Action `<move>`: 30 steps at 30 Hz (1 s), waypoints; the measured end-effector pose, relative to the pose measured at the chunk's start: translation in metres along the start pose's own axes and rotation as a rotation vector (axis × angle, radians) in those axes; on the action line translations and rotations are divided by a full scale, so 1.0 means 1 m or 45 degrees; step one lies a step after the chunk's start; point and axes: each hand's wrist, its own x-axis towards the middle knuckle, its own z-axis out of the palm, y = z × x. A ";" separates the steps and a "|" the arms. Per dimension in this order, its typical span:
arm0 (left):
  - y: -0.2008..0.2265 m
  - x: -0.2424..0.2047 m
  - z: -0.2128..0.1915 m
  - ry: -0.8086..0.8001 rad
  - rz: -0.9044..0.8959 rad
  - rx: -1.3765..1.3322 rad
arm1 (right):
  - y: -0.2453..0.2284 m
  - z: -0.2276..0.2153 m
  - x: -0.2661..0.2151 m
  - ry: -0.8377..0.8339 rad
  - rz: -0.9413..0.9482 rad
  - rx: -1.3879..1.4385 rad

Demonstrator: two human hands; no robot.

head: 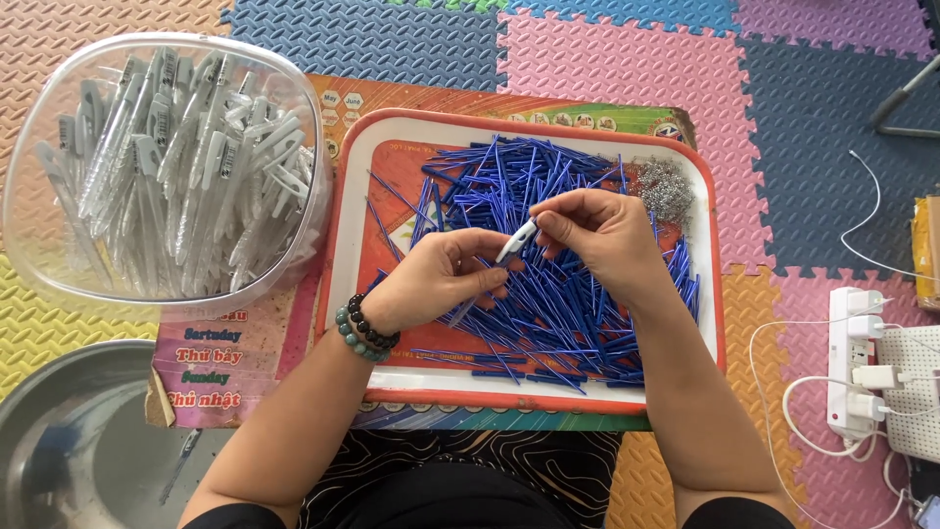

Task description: Assembling pens by manually inserting ink refills into pen barrels.

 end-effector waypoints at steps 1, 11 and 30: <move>0.001 0.000 -0.001 0.002 0.002 0.001 | -0.001 -0.002 0.001 -0.002 -0.002 0.000; 0.078 -0.059 -0.007 0.600 0.362 0.980 | 0.000 -0.021 0.005 0.298 -0.148 -0.174; -0.211 -0.403 -0.276 0.977 -1.816 1.325 | 0.014 -0.114 -0.002 0.460 -0.030 -1.285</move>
